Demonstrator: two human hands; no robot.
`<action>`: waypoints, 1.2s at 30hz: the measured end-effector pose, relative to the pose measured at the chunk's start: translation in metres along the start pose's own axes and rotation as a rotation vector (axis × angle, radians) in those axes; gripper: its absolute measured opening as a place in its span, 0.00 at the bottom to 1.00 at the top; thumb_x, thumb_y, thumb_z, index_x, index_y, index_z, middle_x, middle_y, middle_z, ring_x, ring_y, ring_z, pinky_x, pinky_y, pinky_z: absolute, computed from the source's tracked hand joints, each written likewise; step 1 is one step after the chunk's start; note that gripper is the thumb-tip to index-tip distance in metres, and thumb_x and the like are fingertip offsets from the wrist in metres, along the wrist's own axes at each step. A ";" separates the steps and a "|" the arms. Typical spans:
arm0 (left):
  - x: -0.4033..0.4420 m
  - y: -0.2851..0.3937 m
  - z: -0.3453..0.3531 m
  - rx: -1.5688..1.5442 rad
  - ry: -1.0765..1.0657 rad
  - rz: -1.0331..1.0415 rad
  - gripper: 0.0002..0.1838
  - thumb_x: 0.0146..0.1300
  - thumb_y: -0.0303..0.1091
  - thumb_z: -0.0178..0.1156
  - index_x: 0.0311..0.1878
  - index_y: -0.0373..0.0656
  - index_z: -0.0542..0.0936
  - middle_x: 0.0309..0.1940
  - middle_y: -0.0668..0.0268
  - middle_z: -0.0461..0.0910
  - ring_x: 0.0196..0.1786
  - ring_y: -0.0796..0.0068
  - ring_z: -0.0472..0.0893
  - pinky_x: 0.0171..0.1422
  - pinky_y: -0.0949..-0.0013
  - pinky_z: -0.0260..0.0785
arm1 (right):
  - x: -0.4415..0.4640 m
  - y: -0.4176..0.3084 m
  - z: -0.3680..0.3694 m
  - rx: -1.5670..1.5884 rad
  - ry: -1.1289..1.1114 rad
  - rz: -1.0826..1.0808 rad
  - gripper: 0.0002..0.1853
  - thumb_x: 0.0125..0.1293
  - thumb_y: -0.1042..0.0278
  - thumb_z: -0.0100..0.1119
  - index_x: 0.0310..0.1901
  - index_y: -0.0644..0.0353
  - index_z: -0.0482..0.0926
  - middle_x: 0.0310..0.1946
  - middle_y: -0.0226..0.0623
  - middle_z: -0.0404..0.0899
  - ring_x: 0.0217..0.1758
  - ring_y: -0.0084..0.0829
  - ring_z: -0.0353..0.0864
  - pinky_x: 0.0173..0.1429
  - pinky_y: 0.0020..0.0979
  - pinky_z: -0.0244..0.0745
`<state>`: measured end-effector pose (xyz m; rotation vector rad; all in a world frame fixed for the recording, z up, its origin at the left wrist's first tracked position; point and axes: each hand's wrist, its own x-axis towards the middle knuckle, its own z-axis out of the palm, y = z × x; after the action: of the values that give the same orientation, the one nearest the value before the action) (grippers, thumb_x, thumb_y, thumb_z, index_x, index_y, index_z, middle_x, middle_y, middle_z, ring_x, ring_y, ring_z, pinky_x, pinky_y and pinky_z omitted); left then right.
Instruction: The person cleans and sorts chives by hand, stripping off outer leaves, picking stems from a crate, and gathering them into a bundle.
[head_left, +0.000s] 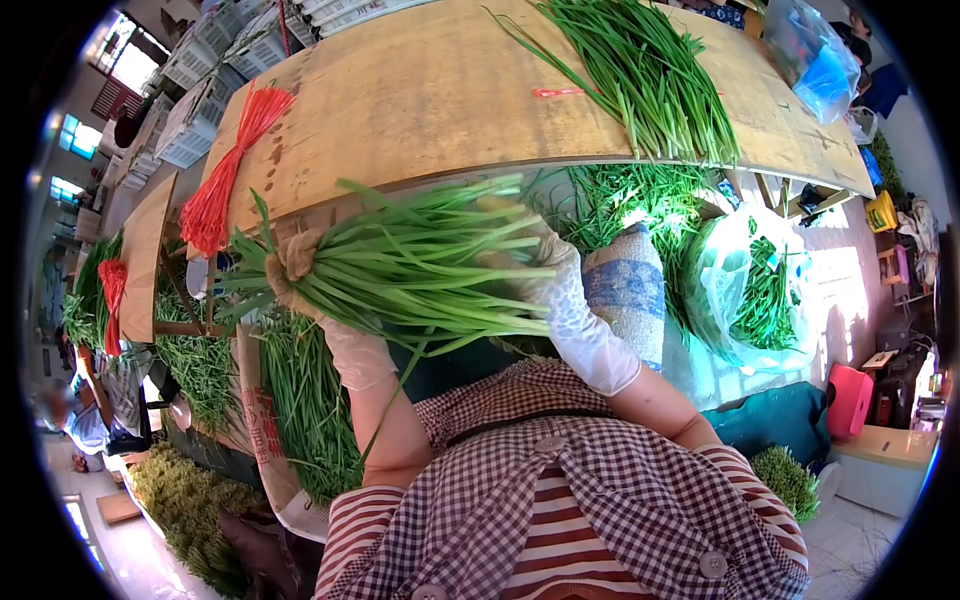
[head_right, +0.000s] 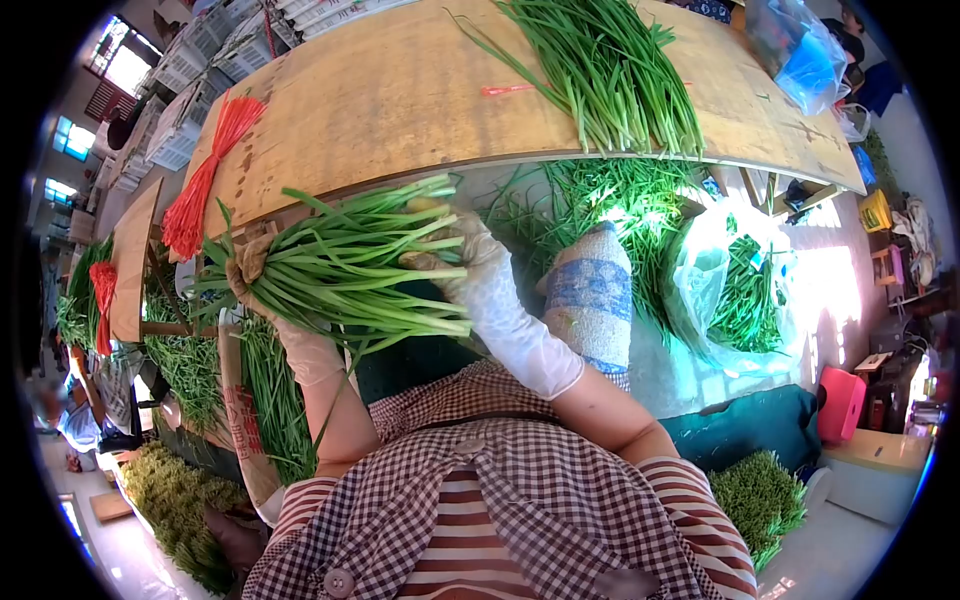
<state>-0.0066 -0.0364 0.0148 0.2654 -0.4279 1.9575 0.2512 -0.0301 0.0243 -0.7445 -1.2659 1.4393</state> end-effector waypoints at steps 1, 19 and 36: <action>-0.001 -0.004 0.001 0.024 0.012 0.018 0.16 0.62 0.30 0.57 0.20 0.51 0.63 0.14 0.77 0.63 0.21 0.81 0.64 0.48 0.72 0.65 | 0.000 0.003 -0.001 -0.031 -0.002 -0.020 0.24 0.58 0.82 0.65 0.57 0.64 0.72 0.51 0.36 0.79 0.53 0.25 0.77 0.58 0.26 0.74; 0.004 0.002 0.037 0.082 -0.124 -0.039 0.16 0.59 0.29 0.58 0.22 0.53 0.61 0.15 0.78 0.62 0.23 0.82 0.66 0.46 0.74 0.65 | -0.004 -0.033 -0.074 -0.594 0.186 -0.101 0.10 0.56 0.71 0.67 0.41 0.57 0.84 0.39 0.37 0.85 0.38 0.31 0.84 0.44 0.31 0.79; 0.002 -0.014 0.036 -0.215 -0.218 -0.172 0.17 0.57 0.26 0.59 0.21 0.52 0.62 0.13 0.77 0.65 0.20 0.83 0.66 0.38 0.77 0.68 | 0.003 -0.019 -0.054 0.162 0.192 0.094 0.12 0.66 0.57 0.60 0.37 0.58 0.82 0.32 0.31 0.82 0.34 0.21 0.79 0.40 0.24 0.74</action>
<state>0.0053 -0.0445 0.0509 0.3662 -0.7285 1.7049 0.3053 -0.0119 0.0290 -0.8194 -0.9667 1.4883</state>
